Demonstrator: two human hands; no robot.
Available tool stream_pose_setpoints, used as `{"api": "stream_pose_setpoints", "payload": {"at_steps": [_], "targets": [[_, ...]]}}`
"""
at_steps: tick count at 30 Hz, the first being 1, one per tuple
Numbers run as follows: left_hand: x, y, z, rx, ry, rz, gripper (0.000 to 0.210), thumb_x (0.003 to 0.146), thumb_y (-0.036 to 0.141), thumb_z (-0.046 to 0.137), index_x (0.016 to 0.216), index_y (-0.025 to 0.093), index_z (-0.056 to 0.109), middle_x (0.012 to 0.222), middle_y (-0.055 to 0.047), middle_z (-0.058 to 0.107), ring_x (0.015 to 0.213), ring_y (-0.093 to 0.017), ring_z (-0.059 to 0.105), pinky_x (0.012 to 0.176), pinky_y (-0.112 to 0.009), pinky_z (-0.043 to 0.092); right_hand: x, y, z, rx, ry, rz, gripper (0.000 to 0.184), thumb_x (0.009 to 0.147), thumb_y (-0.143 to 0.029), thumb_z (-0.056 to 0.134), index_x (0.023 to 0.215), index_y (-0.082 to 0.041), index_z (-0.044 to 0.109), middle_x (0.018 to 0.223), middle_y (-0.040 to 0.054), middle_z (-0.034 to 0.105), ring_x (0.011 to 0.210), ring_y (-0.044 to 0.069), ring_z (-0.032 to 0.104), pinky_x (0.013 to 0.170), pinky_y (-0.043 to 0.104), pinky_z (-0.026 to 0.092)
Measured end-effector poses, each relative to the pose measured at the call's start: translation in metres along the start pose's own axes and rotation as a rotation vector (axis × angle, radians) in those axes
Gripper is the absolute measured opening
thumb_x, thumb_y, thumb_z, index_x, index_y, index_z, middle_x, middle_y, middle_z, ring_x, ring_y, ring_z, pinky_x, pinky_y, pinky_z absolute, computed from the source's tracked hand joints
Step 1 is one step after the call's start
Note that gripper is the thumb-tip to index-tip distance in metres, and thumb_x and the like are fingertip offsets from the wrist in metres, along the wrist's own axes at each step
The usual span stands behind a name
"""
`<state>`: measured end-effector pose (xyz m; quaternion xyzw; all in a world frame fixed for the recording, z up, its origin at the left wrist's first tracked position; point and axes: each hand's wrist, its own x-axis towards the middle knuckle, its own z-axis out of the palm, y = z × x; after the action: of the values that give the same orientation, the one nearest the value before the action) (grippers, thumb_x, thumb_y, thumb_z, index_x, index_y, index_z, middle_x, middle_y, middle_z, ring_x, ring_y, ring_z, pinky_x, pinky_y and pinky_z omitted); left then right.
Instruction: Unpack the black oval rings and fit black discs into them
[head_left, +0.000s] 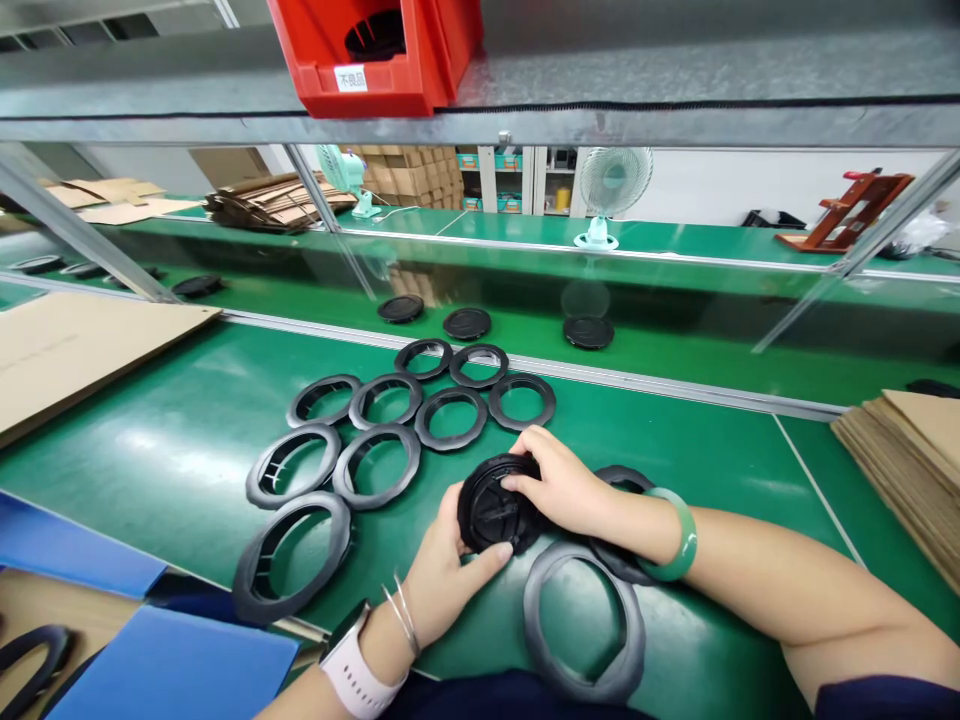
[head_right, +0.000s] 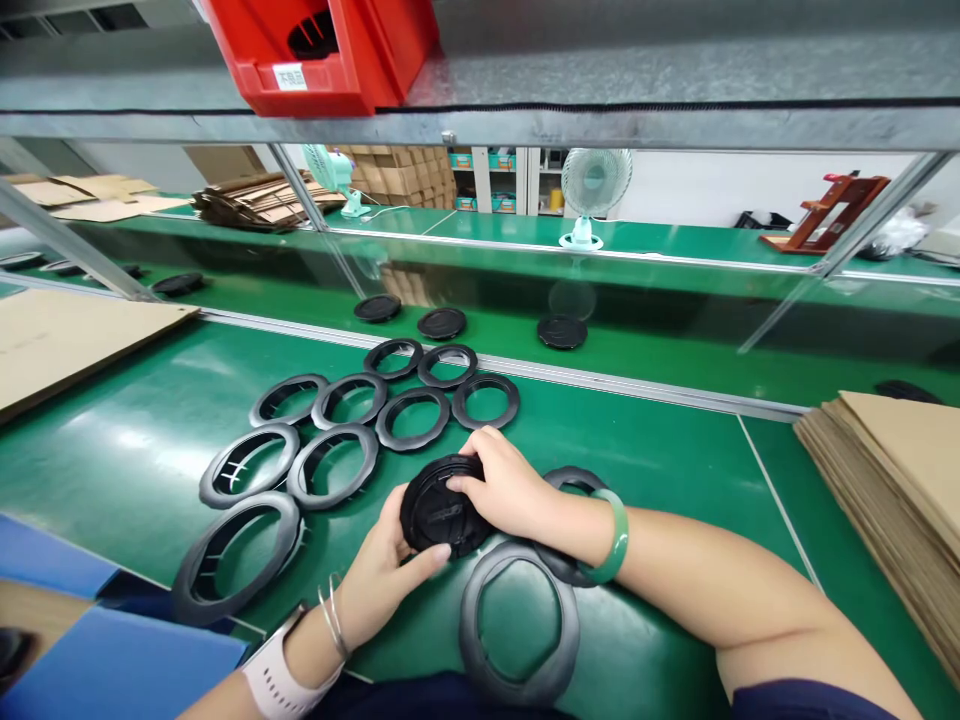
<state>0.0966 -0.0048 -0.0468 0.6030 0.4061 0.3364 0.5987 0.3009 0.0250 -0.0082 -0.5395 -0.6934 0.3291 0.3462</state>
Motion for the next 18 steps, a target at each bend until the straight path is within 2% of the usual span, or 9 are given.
{"api": "stream_pose_setpoints", "payload": {"at_steps": [3,7,10,13,18], "targets": [[0.000,0.001,-0.001,0.082,0.061,0.049,0.050,0.087,0.037,0.068,0.131,0.022,0.049,0.124,-0.010,0.064,0.115,-0.029,0.061,0.098,-0.039,0.050,0.001,0.001,0.002,-0.023,0.019,-0.003,0.026,0.077,-0.007,0.077,0.083,-0.017,0.053,0.090,-0.0013,0.053,0.083,0.015,0.051,0.075,0.028,0.040],[0.002,0.003,0.000,0.186,0.116,0.054,0.040,0.090,0.038,0.065,0.125,0.022,0.053,0.117,-0.007,0.067,0.110,-0.028,0.062,0.096,-0.037,0.048,0.004,0.001,-0.001,-0.038,0.017,0.007,0.028,0.074,-0.007,0.079,0.078,-0.016,0.053,0.085,-0.0018,0.054,0.079,0.015,0.051,0.071,0.027,0.039],[0.005,0.003,0.000,0.209,0.149,0.051,0.035,0.093,0.040,0.059,0.123,0.022,0.054,0.116,-0.007,0.066,0.110,-0.026,0.061,0.096,-0.038,0.047,0.006,0.001,-0.008,0.058,-0.132,0.047,0.025,0.077,-0.014,0.080,0.087,-0.016,0.058,0.087,-0.0018,0.061,0.080,0.015,0.056,0.071,0.027,0.042],[0.008,0.002,0.000,0.215,0.158,0.042,0.034,0.095,0.043,0.056,0.121,0.023,0.052,0.116,-0.006,0.066,0.111,-0.027,0.060,0.098,-0.039,0.045,0.006,0.001,-0.012,0.116,-0.269,0.041,0.038,0.070,-0.017,0.087,0.097,-0.017,0.060,0.094,-0.0004,0.066,0.085,0.019,0.062,0.072,0.028,0.046],[-0.002,0.002,0.006,0.205,0.208,0.046,0.032,0.092,0.042,0.059,0.119,0.025,0.052,0.114,-0.003,0.066,0.110,-0.029,0.060,0.096,-0.041,0.047,-0.007,-0.001,-0.002,0.049,-0.156,-0.018,0.036,0.066,0.000,0.081,0.087,-0.019,0.057,0.084,0.0008,0.068,0.079,0.024,0.064,0.066,0.031,0.045]]}}
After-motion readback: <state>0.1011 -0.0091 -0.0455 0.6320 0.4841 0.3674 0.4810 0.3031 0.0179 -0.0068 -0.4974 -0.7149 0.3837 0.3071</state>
